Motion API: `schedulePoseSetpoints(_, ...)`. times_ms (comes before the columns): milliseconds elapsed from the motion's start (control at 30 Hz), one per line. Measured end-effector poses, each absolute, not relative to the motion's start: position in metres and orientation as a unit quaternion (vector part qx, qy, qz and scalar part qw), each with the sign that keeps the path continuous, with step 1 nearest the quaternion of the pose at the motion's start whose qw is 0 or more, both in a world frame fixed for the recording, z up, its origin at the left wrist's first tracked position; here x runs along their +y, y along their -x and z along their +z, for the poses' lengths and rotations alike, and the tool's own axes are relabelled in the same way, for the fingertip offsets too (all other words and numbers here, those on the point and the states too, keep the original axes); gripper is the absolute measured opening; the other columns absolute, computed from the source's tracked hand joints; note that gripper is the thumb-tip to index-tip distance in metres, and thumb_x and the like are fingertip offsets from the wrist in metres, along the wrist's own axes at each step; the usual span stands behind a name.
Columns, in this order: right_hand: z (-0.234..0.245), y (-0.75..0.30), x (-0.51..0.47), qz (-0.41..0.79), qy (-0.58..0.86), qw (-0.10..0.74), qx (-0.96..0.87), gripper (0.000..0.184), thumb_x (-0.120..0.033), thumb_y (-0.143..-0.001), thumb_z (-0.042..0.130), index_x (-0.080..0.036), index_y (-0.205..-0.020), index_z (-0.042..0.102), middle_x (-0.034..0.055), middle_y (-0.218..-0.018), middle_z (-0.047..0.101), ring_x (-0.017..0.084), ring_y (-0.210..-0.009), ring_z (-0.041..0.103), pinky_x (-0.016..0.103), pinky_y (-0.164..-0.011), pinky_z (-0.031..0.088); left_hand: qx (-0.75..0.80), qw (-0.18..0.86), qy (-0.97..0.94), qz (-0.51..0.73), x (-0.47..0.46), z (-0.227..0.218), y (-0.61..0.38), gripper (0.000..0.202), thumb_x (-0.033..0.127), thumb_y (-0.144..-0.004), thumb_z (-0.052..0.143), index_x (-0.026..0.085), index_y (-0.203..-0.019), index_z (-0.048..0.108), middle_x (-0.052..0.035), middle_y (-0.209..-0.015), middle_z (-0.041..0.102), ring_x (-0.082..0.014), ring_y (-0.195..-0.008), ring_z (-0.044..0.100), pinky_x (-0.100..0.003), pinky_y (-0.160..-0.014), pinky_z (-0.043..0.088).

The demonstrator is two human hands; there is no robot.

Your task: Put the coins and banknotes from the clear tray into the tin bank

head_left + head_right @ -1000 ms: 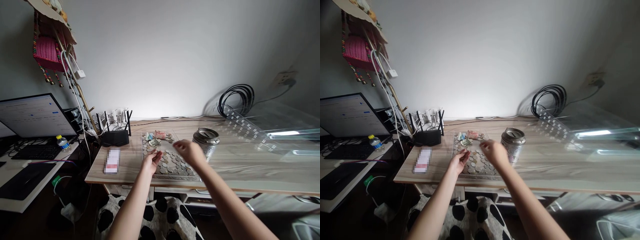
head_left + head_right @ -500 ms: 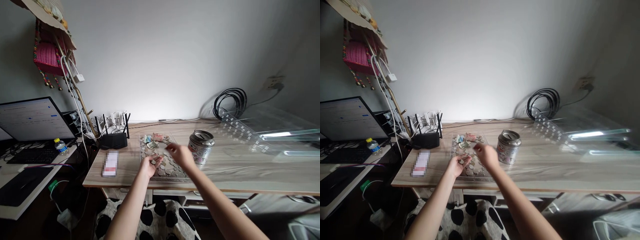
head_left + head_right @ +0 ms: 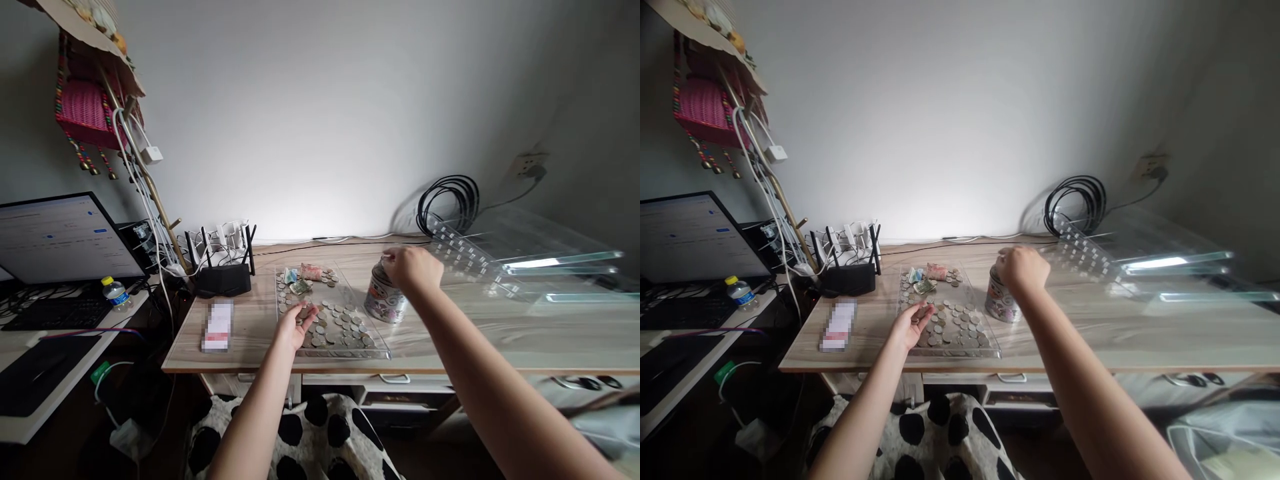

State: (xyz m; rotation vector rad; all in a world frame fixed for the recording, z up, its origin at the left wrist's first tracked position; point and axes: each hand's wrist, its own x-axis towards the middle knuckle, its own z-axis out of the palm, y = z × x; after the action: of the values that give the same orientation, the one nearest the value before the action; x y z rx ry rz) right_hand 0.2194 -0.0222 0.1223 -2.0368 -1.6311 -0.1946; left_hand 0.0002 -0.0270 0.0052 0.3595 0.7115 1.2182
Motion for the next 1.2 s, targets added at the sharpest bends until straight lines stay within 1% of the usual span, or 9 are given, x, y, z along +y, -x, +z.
schedulePoseSetpoints(133,0.082,-0.157,-0.046,-0.027,0.641,0.248,-0.725,0.020,-0.029,-0.073,0.048,-0.026,-0.080,0.066,0.0024,-0.085,0.062,0.015,-0.068,0.054,0.025,-0.054,0.039,0.326,0.770,-0.161,0.525,-0.023,0.003,-0.001,0.010,0.013,-0.074,0.047,0.008,-0.077,0.056,-0.0115,-0.073,0.063,-0.0171,-0.071,0.063,-0.024,-0.058,0.050)
schedulePoseSetpoints(233,0.047,-0.123,-0.050,0.028,0.531,0.218,-0.818,0.022,-0.028,-0.074,0.048,-0.029,-0.089,0.064,0.0017,-0.089,0.061,0.016,-0.081,0.054,0.022,-0.059,0.040,0.328,0.769,-0.153,0.528,-0.020,0.001,-0.002,0.012,0.014,-0.074,0.044,0.009,-0.073,0.055,-0.0083,-0.066,0.060,-0.0143,-0.061,0.060,-0.023,-0.051,0.048)
schedulePoseSetpoints(367,0.027,-0.112,-0.046,0.032,0.506,0.181,-0.843,0.018,-0.025,-0.077,0.047,-0.025,-0.082,0.065,0.0039,-0.089,0.061,0.017,-0.090,0.051,0.022,-0.066,0.039,0.335,0.773,-0.139,0.521,-0.018,0.000,-0.002,0.015,0.010,-0.072,0.042,0.008,-0.073,0.056,-0.0081,-0.064,0.056,-0.0117,-0.053,0.055,-0.020,-0.043,0.045)
schedulePoseSetpoints(633,0.090,-0.190,-0.038,-0.093,0.670,0.305,-0.670,0.028,-0.032,-0.080,0.037,-0.023,-0.086,0.063,0.0055,-0.084,0.063,0.016,-0.065,0.054,0.024,-0.053,0.037,0.331,0.768,-0.186,0.516,-0.025,0.001,-0.001,0.020,-0.004,-0.067,0.040,0.005,-0.079,0.053,-0.0154,-0.076,0.061,-0.0203,-0.080,0.062,-0.028,-0.069,0.051)
schedulePoseSetpoints(733,0.114,-0.233,-0.023,-0.115,0.770,0.240,-0.580,0.028,-0.032,-0.077,0.041,-0.018,-0.076,0.064,0.0119,-0.076,0.061,0.023,-0.067,0.055,0.029,-0.051,0.037,0.329,0.757,-0.211,0.524,-0.027,0.001,-0.001,0.018,-0.003,-0.070,0.039,0.006,-0.081,0.051,-0.0162,-0.079,0.063,-0.0204,-0.083,0.062,-0.026,-0.069,0.051)
schedulePoseSetpoints(900,0.122,-0.258,-0.007,-0.091,0.791,0.183,-0.577,0.020,-0.022,-0.070,0.046,-0.014,-0.065,0.064,0.0156,-0.070,0.060,0.025,-0.063,0.055,0.033,-0.050,0.038,0.342,0.745,-0.234,0.523,-0.030,0.004,-0.003,0.010,0.002,-0.075,0.042,0.012,-0.077,0.044,-0.0150,-0.082,0.064,-0.0195,-0.078,0.063,-0.023,-0.060,0.051)
schedulePoseSetpoints(1000,0.119,-0.241,-0.013,-0.119,0.778,0.198,-0.584,0.027,-0.027,-0.075,0.042,-0.013,-0.080,0.065,0.0172,-0.081,0.061,0.027,-0.072,0.055,0.035,-0.054,0.039,0.358,0.744,-0.249,0.506,-0.032,0.007,-0.004,0.008,0.005,-0.076,0.044,0.012,-0.071,0.043,-0.0149,-0.079,0.065,-0.0183,-0.073,0.064,-0.020,-0.055,0.050)
schedulePoseSetpoints(1067,0.110,-0.218,-0.021,-0.128,0.743,0.225,-0.617,0.032,-0.031,-0.079,0.036,-0.018,-0.092,0.062,0.0130,-0.091,0.061,0.024,-0.077,0.055,0.032,-0.056,0.039,0.365,0.741,-0.258,0.500,-0.033,0.009,-0.005,0.008,0.006,-0.076,0.045,0.012,-0.069,0.044,-0.0141,-0.075,0.065,-0.0165,-0.069,0.064,-0.017,-0.049,0.047)
schedulePoseSetpoints(1200,0.067,-0.160,-0.035,0.050,0.598,0.261,-0.756,0.031,-0.037,-0.078,0.041,-0.021,-0.091,0.063,0.0045,-0.080,0.065,0.015,-0.063,0.056,0.023,-0.052,0.038,0.385,0.720,-0.298,0.495,-0.031,0.007,-0.005,0.005,0.011,-0.075,0.049,0.011,-0.070,0.049,-0.0071,-0.058,0.063,-0.0082,-0.043,0.056,-0.011,-0.032,0.029)
